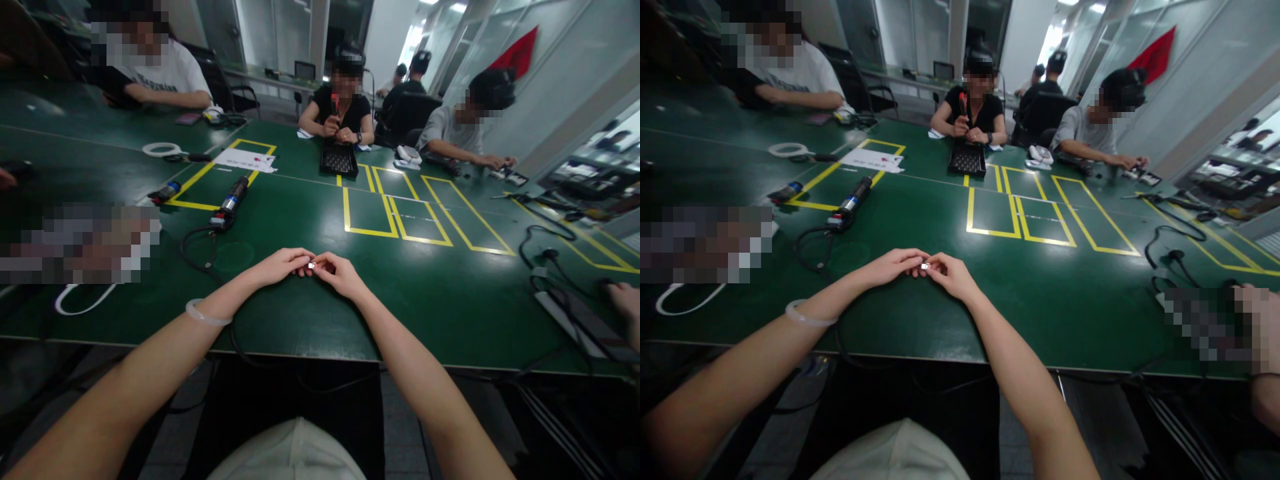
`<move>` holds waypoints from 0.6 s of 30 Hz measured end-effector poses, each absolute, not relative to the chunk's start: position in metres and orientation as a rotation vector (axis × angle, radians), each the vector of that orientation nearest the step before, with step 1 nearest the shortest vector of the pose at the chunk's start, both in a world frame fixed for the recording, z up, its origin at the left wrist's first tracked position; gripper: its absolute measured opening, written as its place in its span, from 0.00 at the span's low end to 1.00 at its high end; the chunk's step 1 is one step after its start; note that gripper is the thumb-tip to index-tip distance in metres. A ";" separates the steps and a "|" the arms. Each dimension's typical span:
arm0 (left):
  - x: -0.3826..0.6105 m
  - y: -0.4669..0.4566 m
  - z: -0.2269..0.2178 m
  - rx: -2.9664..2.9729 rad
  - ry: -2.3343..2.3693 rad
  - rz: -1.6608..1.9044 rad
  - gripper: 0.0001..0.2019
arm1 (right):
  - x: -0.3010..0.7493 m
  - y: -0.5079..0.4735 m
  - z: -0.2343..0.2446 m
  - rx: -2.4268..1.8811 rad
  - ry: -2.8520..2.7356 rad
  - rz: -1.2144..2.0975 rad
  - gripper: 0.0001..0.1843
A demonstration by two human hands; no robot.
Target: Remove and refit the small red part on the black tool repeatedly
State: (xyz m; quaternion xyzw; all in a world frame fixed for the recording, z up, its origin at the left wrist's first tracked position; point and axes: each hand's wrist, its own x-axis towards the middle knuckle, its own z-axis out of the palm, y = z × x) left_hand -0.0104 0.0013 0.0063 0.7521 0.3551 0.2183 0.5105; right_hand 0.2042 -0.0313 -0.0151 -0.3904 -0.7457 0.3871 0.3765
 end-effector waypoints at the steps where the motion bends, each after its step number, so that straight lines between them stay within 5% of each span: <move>1: -0.010 0.002 0.005 1.803 0.859 0.533 0.23 | 0.205 -0.031 -0.015 -1.005 -1.897 0.975 0.11; 18: -0.013 0.001 0.000 1.850 0.834 0.528 0.16 | 0.205 -0.031 -0.015 -1.030 -1.934 0.919 0.12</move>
